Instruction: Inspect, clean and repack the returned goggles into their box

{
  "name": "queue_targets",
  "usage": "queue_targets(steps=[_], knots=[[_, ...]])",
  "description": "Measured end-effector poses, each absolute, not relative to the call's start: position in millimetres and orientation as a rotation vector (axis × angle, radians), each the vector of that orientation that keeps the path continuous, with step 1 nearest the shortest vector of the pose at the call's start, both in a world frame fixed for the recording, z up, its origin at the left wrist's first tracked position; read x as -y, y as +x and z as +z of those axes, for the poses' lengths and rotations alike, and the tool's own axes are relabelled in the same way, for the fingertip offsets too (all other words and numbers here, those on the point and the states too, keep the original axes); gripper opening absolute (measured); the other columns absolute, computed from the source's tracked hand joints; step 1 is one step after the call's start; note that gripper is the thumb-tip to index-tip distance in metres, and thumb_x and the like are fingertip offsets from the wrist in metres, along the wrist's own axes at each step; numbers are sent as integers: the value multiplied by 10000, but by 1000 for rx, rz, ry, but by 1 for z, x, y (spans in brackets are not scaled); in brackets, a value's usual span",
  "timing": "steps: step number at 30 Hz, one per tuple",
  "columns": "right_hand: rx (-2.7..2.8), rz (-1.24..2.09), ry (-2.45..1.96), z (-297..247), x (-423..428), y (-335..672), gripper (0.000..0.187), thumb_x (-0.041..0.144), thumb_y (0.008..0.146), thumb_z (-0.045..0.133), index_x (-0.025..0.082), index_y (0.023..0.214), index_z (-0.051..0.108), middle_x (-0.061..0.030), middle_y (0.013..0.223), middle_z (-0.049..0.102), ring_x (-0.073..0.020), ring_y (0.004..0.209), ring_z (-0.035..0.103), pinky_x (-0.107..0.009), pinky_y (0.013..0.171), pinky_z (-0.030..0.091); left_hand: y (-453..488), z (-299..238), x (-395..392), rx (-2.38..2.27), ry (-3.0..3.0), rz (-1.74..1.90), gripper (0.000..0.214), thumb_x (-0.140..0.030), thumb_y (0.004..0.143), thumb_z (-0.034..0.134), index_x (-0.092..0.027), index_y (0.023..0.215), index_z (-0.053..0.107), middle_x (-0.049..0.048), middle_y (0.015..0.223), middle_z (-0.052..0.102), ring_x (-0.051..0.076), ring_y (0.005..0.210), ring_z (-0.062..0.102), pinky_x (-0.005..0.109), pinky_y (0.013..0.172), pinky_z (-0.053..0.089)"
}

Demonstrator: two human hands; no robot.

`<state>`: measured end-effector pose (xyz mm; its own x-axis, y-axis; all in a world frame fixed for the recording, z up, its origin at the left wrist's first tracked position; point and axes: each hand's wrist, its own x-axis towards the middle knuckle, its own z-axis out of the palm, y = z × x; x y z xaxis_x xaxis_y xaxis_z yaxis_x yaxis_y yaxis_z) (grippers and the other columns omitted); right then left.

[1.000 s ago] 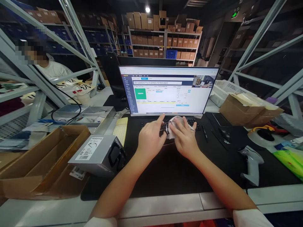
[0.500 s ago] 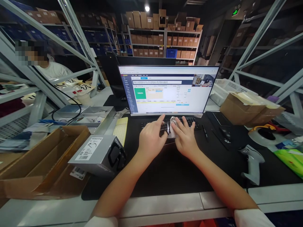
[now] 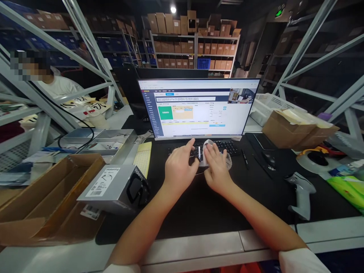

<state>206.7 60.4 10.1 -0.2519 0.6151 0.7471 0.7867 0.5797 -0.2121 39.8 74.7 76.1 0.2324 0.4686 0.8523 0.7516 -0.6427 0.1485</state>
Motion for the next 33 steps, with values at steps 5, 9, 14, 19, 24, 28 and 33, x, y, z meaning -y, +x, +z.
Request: queue_targets(steps=[5, 9, 14, 19, 24, 28, 33], knots=[[2029, -342, -1058, 13, -58, 202, 907, 44, 843, 423, 224, 1638, 27, -141, 1589, 408, -284, 1548, 204, -689, 1198, -41, 40, 74, -75, 1094, -2256, -1373, 582, -106, 819, 654, -168, 1380, 509, 61, 1050, 747, 218, 923, 714, 342, 861, 564], [1994, -233, -1186, 12, -67, 213, 911, 56, 847, 409, 195, 1633, -29, -177, 1639, 290, -312, 1553, 172, -745, 1169, 69, 36, 78, -75, 1131, -2212, -1419, 596, -83, 803, 656, -180, 1372, 510, 40, 1031, 748, 205, 922, 714, 331, 869, 563], [2000, -282, -1141, 8, -54, 200, 923, 73, 830, 426, 137, 1631, -28, -206, 1621, 316, -317, 1547, 196, -710, 1197, 73, 36, 80, -76, 1134, -2207, -1403, 561, -105, 824, 649, -174, 1366, 520, 52, 1017, 750, 211, 919, 719, 340, 856, 569], [2011, -376, -1119, 10, -52, 196, 912, 85, 841, 438, 168, 1636, -2, -190, 1589, 391, -324, 1530, 253, -716, 1188, -13, 38, 78, -76, 1064, -2197, -1460, 532, -119, 841, 646, -174, 1357, 526, 57, 1021, 749, 196, 927, 722, 330, 877, 573], [1894, -287, -1161, 9, -64, 211, 898, 46, 859, 412, 184, 1634, -19, -196, 1621, 322, -302, 1544, 210, -715, 1187, 102, 38, 78, -73, 1061, -2215, -1518, 581, -90, 816, 647, -192, 1372, 515, 46, 1051, 748, 190, 951, 722, 333, 899, 577], [1833, -318, -1020, 8, -68, 220, 856, 41, 874, 404, 241, 1638, 74, -147, 1601, 387, -276, 1523, 280, -652, 1220, 145, 39, 77, -72, 1062, -2220, -1603, 610, -91, 793, 667, -199, 1374, 514, 41, 1066, 749, 185, 973, 726, 331, 926, 577], [1814, -364, -902, 16, -68, 232, 768, 126, 917, 444, 272, 1626, 189, -122, 1545, 481, -287, 1472, 386, -618, 1216, 244, 39, 76, -72, 1149, -2273, -1705, 631, -109, 773, 679, -204, 1374, 513, 31, 1061, 753, 177, 968, 734, 327, 935, 582]])
